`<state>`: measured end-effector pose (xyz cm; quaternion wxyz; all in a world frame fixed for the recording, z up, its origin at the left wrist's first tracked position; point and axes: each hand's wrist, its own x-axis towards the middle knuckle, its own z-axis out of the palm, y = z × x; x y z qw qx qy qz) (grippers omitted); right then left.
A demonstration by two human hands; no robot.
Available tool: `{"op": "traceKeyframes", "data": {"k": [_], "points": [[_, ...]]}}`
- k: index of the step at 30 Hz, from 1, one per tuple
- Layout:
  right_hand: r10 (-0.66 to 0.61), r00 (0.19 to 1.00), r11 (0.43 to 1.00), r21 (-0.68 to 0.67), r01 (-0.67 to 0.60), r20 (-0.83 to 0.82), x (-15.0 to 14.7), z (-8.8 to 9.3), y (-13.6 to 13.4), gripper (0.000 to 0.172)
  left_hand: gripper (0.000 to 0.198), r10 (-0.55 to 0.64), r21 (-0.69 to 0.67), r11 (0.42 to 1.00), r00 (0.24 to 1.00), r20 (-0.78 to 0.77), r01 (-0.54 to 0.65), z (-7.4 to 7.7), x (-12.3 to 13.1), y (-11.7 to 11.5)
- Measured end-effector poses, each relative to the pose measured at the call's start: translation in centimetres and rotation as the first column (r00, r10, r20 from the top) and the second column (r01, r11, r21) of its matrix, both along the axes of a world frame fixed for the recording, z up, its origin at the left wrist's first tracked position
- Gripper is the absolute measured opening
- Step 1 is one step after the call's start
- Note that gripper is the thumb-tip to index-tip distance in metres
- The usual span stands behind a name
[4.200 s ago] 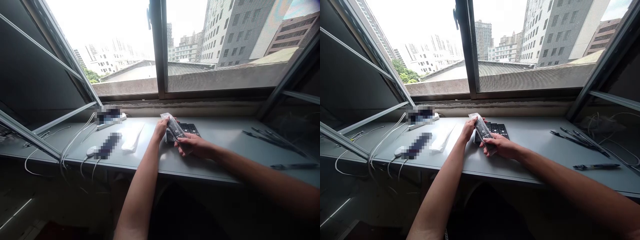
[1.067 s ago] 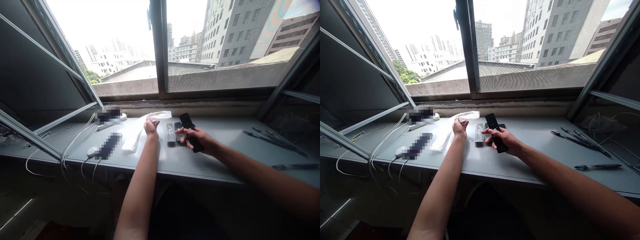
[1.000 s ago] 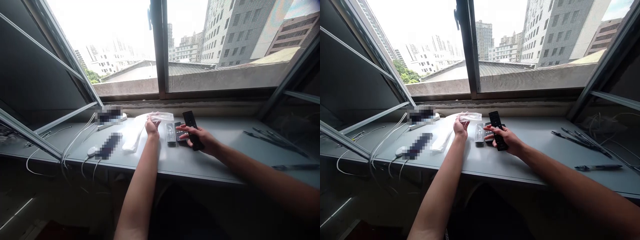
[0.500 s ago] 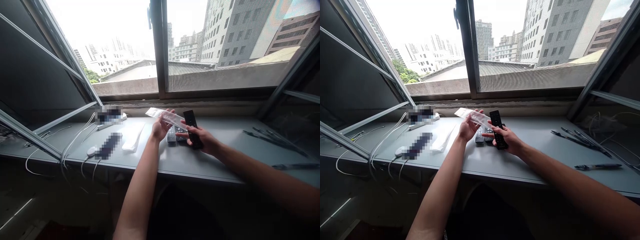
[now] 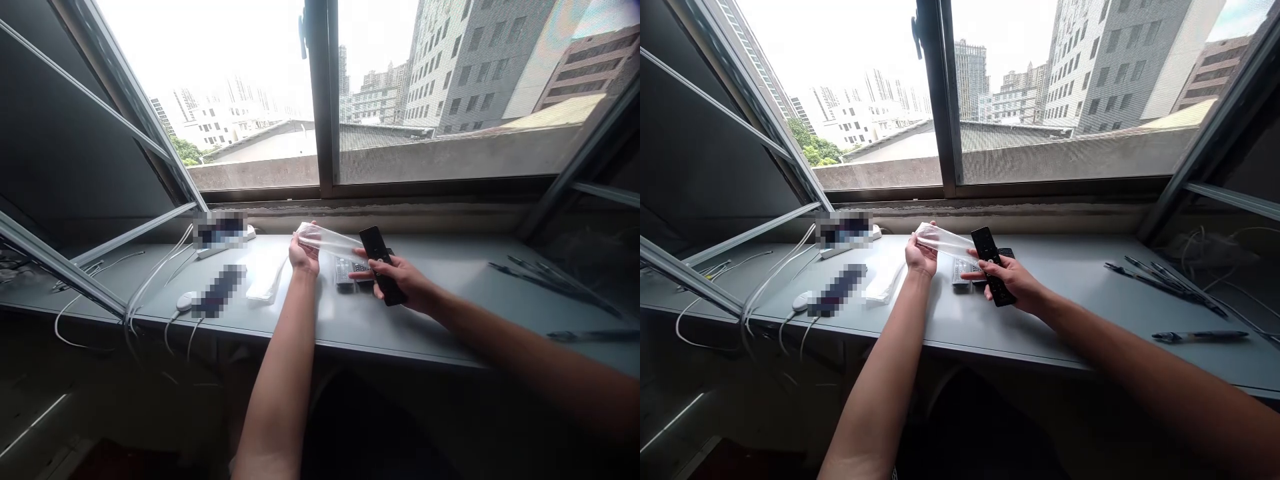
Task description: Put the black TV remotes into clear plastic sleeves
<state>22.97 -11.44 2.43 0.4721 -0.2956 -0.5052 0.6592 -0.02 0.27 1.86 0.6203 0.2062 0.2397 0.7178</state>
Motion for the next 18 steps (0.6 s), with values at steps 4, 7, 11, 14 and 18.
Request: {"op": "traceKeyframes", "data": {"k": [4,7,11,14,18], "points": [[-0.014,1.0,1.0,-0.023,0.014,-0.011,0.1,0.0,-0.1,0.044,0.031,-0.056,-0.044,0.998,0.996,-0.074,0.053,0.0,0.6,0.0],[-0.045,0.999,0.998,-0.04,0.044,-0.016,0.1,0.0,-0.1,0.048,0.017,-0.108,-0.109,0.99,0.982,-0.153,0.091,-0.2,1.1,0.1],[-0.075,0.997,0.997,-0.034,0.074,-0.032,0.0,0.0,0.0,0.042,0.01,-0.237,-0.119,0.97,0.939,-0.249,0.214,-0.6,1.6,0.0],[-0.064,0.998,0.998,-0.016,0.064,-0.029,-0.1,0.1,-0.1,0.039,0.014,-0.291,-0.05,0.956,0.908,-0.3,0.29,-0.7,1.9,-0.2],[-0.041,0.999,0.999,0.036,0.041,-0.015,0.0,0.3,-0.3,0.031,0.03,-0.162,0.027,0.985,0.973,-0.162,0.169,-0.2,1.6,-0.2]]}}
